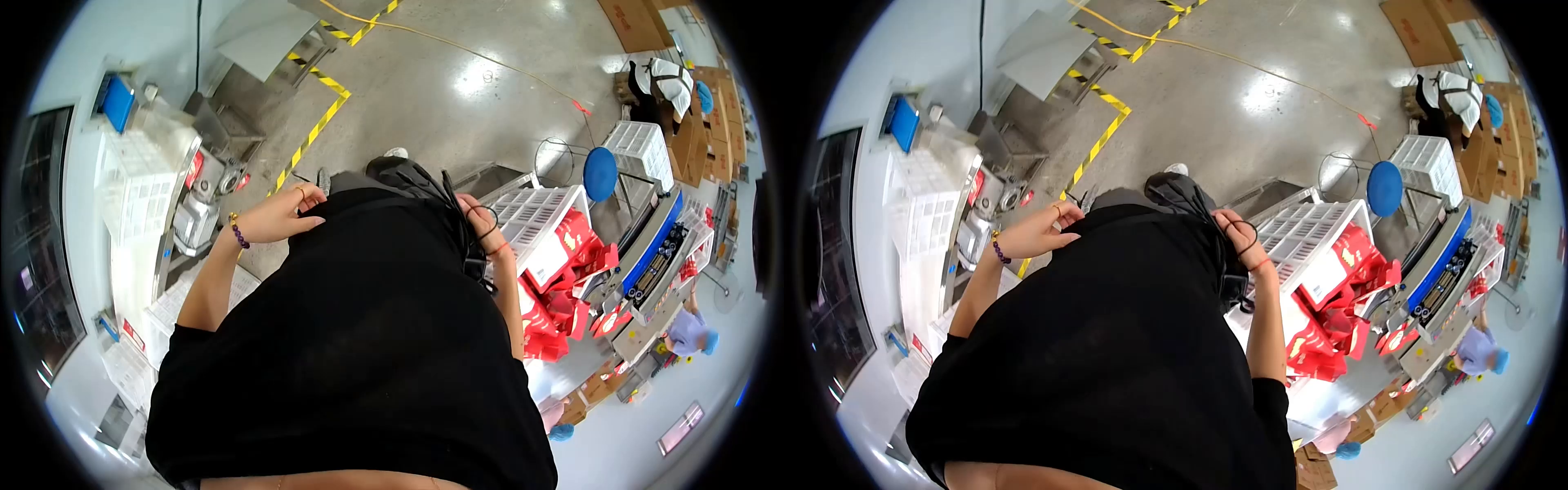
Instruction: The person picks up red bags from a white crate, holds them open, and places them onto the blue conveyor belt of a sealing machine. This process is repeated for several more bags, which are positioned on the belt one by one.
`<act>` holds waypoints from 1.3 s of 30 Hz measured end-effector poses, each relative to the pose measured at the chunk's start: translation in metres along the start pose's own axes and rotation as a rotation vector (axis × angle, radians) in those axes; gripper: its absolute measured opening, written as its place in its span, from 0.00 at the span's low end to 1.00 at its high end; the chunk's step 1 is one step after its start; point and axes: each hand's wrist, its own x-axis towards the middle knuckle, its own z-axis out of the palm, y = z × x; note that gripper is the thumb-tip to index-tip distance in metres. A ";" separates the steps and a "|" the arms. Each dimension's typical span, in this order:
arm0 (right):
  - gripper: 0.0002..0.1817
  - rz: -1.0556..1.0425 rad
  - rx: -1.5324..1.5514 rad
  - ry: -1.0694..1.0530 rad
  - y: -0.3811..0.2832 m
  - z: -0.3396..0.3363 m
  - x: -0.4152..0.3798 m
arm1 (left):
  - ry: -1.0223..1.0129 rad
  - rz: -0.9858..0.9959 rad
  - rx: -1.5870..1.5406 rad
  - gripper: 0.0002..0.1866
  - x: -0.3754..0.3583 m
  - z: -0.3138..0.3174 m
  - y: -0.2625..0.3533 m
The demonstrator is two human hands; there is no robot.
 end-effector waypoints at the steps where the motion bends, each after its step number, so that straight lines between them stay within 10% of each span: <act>1: 0.18 0.081 0.066 0.060 0.006 0.008 -0.010 | 0.007 0.038 0.025 0.22 -0.002 -0.001 0.003; 5: 0.15 0.035 0.264 0.123 -0.002 -0.045 0.040 | 0.192 0.330 0.438 0.21 0.077 -0.062 0.110; 9: 0.15 0.270 0.541 0.258 0.009 -0.072 0.006 | -0.131 0.629 0.534 0.13 0.168 -0.090 0.179; 17: 0.14 0.400 0.672 0.625 0.019 -0.129 0.061 | -0.463 0.568 0.666 0.24 0.393 -0.111 0.309; 22: 0.14 0.280 0.787 0.855 0.002 -0.206 0.103 | -0.835 0.316 0.338 0.12 0.545 -0.099 0.391; 29: 0.13 0.378 0.893 1.135 -0.009 -0.244 0.090 | -0.717 0.664 1.521 0.16 0.720 -0.100 0.430; 33: 0.17 0.480 0.904 1.066 0.029 -0.269 0.101 | -0.888 0.286 1.602 0.16 0.789 -0.060 0.470; 39: 0.16 0.604 0.607 1.071 0.090 -0.383 0.091 | -1.030 0.425 1.616 0.15 0.891 0.059 0.502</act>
